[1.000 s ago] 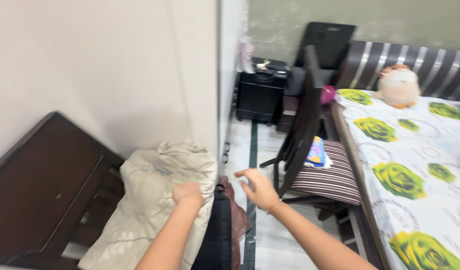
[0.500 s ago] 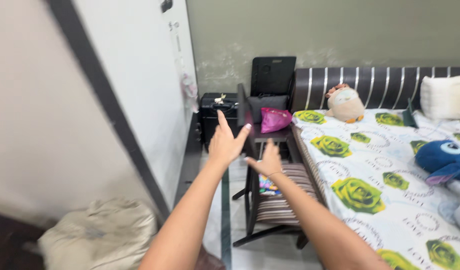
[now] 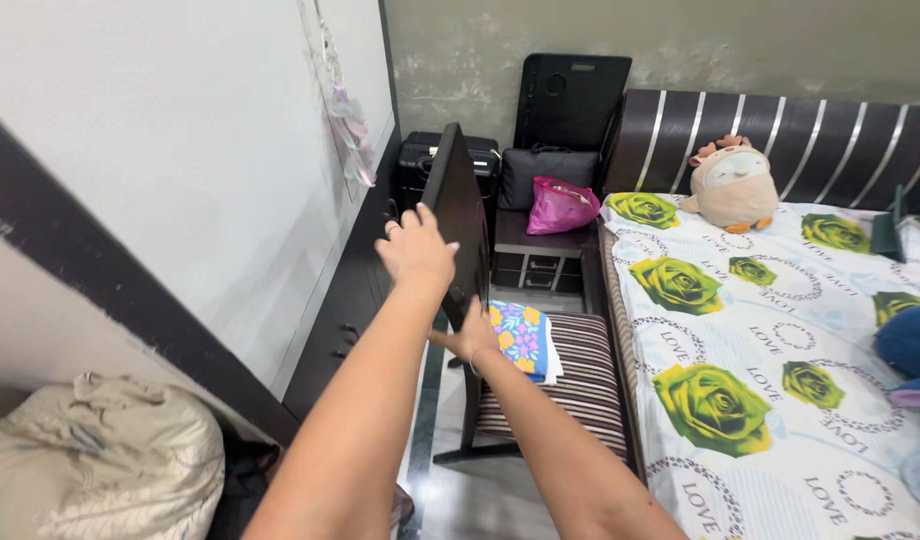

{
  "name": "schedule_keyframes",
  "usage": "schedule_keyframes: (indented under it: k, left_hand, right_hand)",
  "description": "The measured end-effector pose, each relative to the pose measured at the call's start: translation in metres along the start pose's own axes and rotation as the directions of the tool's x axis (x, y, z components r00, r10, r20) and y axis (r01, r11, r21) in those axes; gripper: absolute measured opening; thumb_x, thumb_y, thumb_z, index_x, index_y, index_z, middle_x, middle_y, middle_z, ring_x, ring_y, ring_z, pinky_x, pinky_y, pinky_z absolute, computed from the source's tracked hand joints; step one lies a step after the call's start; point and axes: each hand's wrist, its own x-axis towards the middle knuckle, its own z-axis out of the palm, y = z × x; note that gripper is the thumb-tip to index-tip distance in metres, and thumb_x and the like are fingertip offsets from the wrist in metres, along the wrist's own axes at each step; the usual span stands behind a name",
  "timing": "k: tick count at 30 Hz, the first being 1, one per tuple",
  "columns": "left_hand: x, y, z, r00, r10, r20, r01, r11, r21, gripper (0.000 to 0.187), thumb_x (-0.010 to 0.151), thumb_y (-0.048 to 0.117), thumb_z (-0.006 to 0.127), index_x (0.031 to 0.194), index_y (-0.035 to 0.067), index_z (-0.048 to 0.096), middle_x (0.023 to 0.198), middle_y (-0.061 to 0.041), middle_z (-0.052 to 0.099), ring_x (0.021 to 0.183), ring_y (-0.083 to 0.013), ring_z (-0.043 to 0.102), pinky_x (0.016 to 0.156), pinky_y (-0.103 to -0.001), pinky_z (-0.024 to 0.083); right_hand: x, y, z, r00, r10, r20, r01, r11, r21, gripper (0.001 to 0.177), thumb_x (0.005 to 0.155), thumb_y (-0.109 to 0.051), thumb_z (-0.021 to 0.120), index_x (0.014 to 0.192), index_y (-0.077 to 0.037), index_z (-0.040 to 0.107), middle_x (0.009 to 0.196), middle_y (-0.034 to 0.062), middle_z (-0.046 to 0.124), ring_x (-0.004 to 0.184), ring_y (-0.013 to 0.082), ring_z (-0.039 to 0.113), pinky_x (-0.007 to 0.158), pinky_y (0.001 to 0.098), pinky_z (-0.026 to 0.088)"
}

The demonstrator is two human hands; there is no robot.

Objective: The person folds a beige quilt on a bed, smoothing and aligning the edges before placing it on a chair. They then pick up a stack of folded clothes from the chair and place them into a white wardrobe.

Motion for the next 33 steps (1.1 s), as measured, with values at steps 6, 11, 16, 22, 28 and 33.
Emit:
schedule_keyframes:
  k: [6,11,16,22,28,33]
  left_hand:
    - [0.004,-0.016,0.013,1.0,0.015,0.017,-0.009,0.939,-0.344,0.076,0.096,0.038,0.063,0.161,0.021,0.028,0.117,-0.019,0.067,0.112,-0.0384,0.066,0.092,-0.049,0.054]
    - [0.007,-0.02,0.0,0.995,0.022,0.098,0.023,0.9,-0.435,0.071,0.097,0.031,0.063,0.159,0.023,0.03,0.112,-0.02,0.07,0.106,-0.0413,0.068,0.09,-0.05,0.055]
    - [-0.01,-0.027,-0.008,0.996,0.042,0.083,-0.001,0.897,-0.443,0.068,0.097,0.032,0.063,0.157,0.022,0.033,0.111,-0.018,0.071,0.105,-0.0385,0.069,0.088,-0.05,0.055]
    - [-0.057,-0.056,-0.026,0.996,0.069,0.062,-0.035,0.901,-0.433,0.063,0.097,0.033,0.062,0.155,0.024,0.038,0.111,-0.014,0.073,0.105,-0.0366,0.069,0.09,-0.049,0.055]
    - [-0.129,-0.086,-0.044,0.992,0.09,0.084,-0.043,0.891,-0.452,0.064,0.096,0.033,0.063,0.155,0.026,0.039,0.113,-0.014,0.072,0.107,-0.0362,0.069,0.09,-0.049,0.055]
    - [-0.199,-0.109,-0.059,0.991,0.108,0.074,-0.061,0.881,-0.47,0.065,0.094,0.034,0.065,0.154,0.026,0.039,0.113,-0.012,0.073,0.108,-0.036,0.068,0.089,-0.05,0.055]
  right_hand:
    - [0.011,0.019,0.0,0.974,0.082,0.213,-0.137,0.956,0.26,0.088,0.07,-0.06,0.078,0.129,0.0,0.053,0.124,0.0202,0.069,0.115,0.0325,0.07,0.099,0.0399,0.054]
    - [0.006,0.026,-0.002,0.989,-0.144,-0.028,0.146,0.985,0.087,0.071,0.085,-0.064,0.068,0.105,0.003,0.057,0.106,0.0269,0.068,0.099,0.0396,0.068,0.088,0.046,0.052]
    - [-0.014,0.025,-0.008,0.988,-0.151,-0.028,0.152,0.988,0.028,0.074,0.083,-0.07,0.062,0.102,0.001,0.058,0.101,0.0248,0.07,0.098,0.0415,0.068,0.086,0.0488,0.051]
    - [-0.073,0.012,0.015,0.99,-0.122,-0.067,0.124,0.992,0.022,0.073,0.085,-0.07,0.061,0.099,0.001,0.059,0.098,0.0245,0.07,0.096,0.0419,0.068,0.086,0.0492,0.051]
    - [-0.152,0.011,0.036,0.986,-0.14,-0.094,0.139,0.99,-0.009,0.073,0.086,-0.07,0.06,0.098,0.002,0.059,0.095,0.0249,0.069,0.093,0.0423,0.067,0.084,0.0502,0.05]
    - [-0.238,0.007,0.046,0.99,-0.122,-0.075,0.124,0.992,0.022,0.074,0.084,-0.071,0.06,0.095,0.002,0.06,0.091,0.0236,0.07,0.089,0.0398,0.069,0.082,0.0481,0.052]
